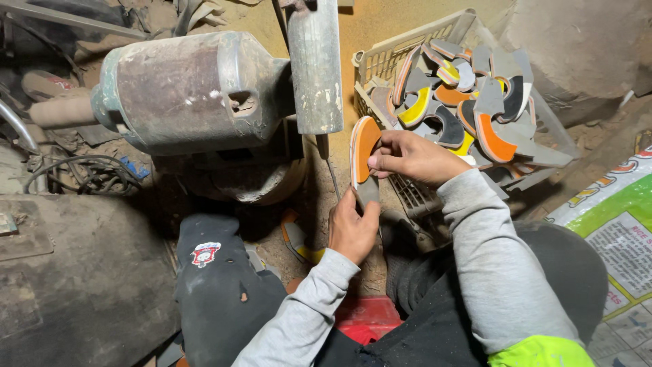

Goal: The person uses a belt grinding machine to smooth the edges of curved shoe sole components. They handle the parts one at a time, pressing them against the moving belt to shape the edges, then place the finished pieces into a nearby basket.

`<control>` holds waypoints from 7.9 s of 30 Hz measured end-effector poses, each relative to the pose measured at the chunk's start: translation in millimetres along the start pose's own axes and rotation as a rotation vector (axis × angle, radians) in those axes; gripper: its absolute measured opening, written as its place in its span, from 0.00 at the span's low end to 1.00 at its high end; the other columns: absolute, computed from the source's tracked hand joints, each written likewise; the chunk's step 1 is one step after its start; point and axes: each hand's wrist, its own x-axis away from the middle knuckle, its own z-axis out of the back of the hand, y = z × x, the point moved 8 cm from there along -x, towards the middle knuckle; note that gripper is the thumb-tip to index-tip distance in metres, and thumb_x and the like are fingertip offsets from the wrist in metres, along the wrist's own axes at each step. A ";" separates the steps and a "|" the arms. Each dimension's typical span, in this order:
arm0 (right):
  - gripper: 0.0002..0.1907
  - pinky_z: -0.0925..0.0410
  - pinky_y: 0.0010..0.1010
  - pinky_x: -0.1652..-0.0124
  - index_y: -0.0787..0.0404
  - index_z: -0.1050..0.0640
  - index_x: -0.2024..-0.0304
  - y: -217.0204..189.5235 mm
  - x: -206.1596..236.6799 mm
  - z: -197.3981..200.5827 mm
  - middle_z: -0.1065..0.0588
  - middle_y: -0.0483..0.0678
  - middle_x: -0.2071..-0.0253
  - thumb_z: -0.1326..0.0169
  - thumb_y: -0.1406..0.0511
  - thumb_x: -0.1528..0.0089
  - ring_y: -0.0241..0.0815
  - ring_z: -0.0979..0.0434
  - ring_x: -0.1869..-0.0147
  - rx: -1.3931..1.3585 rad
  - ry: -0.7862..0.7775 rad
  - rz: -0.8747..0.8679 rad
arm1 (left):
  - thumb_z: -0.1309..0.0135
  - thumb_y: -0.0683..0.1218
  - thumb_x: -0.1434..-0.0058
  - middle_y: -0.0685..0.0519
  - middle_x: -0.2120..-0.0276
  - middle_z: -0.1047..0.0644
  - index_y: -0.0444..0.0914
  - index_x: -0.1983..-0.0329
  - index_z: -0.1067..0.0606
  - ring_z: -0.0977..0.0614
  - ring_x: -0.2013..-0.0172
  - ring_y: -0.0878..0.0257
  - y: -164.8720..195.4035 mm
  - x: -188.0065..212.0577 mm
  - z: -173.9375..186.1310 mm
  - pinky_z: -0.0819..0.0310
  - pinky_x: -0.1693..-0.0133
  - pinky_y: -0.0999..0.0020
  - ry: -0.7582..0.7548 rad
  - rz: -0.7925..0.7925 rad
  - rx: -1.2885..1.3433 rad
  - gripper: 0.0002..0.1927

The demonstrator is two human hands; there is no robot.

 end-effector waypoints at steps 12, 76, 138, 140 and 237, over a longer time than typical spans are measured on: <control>0.13 0.33 0.26 0.63 0.66 0.24 0.55 -15.9 3.3 -7.2 0.27 0.41 0.68 0.44 0.62 0.35 0.30 0.30 0.63 0.081 0.072 0.064 | 0.43 0.46 0.40 0.45 0.72 0.15 0.32 0.65 0.17 0.15 0.73 0.59 -63.8 -7.9 -51.0 0.21 0.64 0.64 -0.139 0.206 0.027 0.12; 0.18 0.29 0.38 0.65 0.72 0.27 0.61 -9.8 -49.4 1.5 0.23 0.57 0.71 0.40 0.60 0.38 0.49 0.22 0.67 0.399 0.562 0.143 | 0.45 0.48 0.39 0.58 0.65 0.29 0.45 0.67 0.31 0.27 0.59 0.67 -95.8 -25.7 -43.9 0.30 0.61 0.65 -0.156 0.418 1.014 0.07; 0.33 0.32 0.35 0.43 0.70 0.27 0.41 -46.9 -14.5 -3.8 0.23 0.61 0.44 0.44 0.57 0.44 0.53 0.22 0.41 0.556 0.128 0.249 | 0.53 0.51 0.29 0.43 0.35 0.32 0.36 0.30 0.39 0.31 0.35 0.51 -19.5 -80.2 -130.2 0.39 0.36 0.57 0.170 -0.216 -0.301 0.28; 0.33 0.31 0.36 0.42 0.70 0.26 0.41 -48.4 -17.3 -3.9 0.22 0.60 0.45 0.44 0.56 0.45 0.54 0.21 0.42 0.577 0.135 0.209 | 0.56 0.50 0.26 0.42 0.30 0.37 0.35 0.25 0.44 0.36 0.29 0.52 -12.6 -82.7 -131.4 0.45 0.30 0.58 0.175 -0.271 -0.241 0.29; 0.14 0.43 0.21 0.75 0.65 0.25 0.60 3.1 -25.5 -2.3 0.33 0.37 0.74 0.37 0.62 0.37 0.26 0.39 0.73 -0.092 0.340 0.017 | 0.52 0.49 0.29 0.49 0.66 0.20 0.34 0.54 0.26 0.21 0.70 0.65 -47.2 -12.1 -45.3 0.29 0.67 0.74 -0.360 0.295 0.900 0.13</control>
